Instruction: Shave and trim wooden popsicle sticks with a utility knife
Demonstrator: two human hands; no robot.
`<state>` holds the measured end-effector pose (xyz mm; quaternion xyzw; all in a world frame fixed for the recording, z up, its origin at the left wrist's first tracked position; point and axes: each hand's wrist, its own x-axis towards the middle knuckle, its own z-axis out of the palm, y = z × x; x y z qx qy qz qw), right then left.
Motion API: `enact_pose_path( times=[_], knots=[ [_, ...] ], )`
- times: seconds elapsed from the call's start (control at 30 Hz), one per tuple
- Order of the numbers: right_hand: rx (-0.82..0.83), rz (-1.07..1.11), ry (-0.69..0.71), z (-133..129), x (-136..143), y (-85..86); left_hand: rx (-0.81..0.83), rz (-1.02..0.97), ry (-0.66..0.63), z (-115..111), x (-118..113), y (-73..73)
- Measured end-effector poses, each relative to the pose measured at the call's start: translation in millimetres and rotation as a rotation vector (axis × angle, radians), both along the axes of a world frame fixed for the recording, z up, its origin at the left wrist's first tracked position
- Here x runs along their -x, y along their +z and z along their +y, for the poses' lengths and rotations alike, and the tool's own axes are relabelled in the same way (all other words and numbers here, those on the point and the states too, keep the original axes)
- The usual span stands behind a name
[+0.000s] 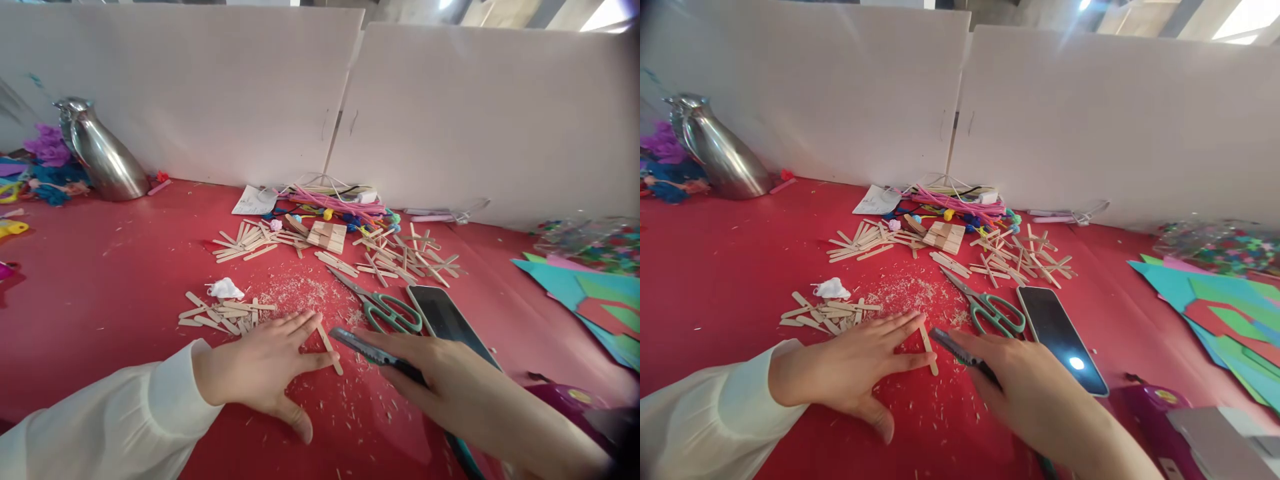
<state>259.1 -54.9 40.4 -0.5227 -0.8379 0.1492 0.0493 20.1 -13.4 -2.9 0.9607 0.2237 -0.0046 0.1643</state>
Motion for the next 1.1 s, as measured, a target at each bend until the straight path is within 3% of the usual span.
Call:
enact_pose_path(
  times=[0.77, 1.1],
  knots=[
    [-0.053, -0.134, 0.014, -9.8, 6.7, -9.7, 0.007, 0.005, 0.000, 0.9, -1.3, 3.2],
    [-0.148, -0.116, 0.023, -11.7, 11.4, -8.5, 0.030, 0.028, 0.009, 1.0, -1.7, 3.5]
  ],
)
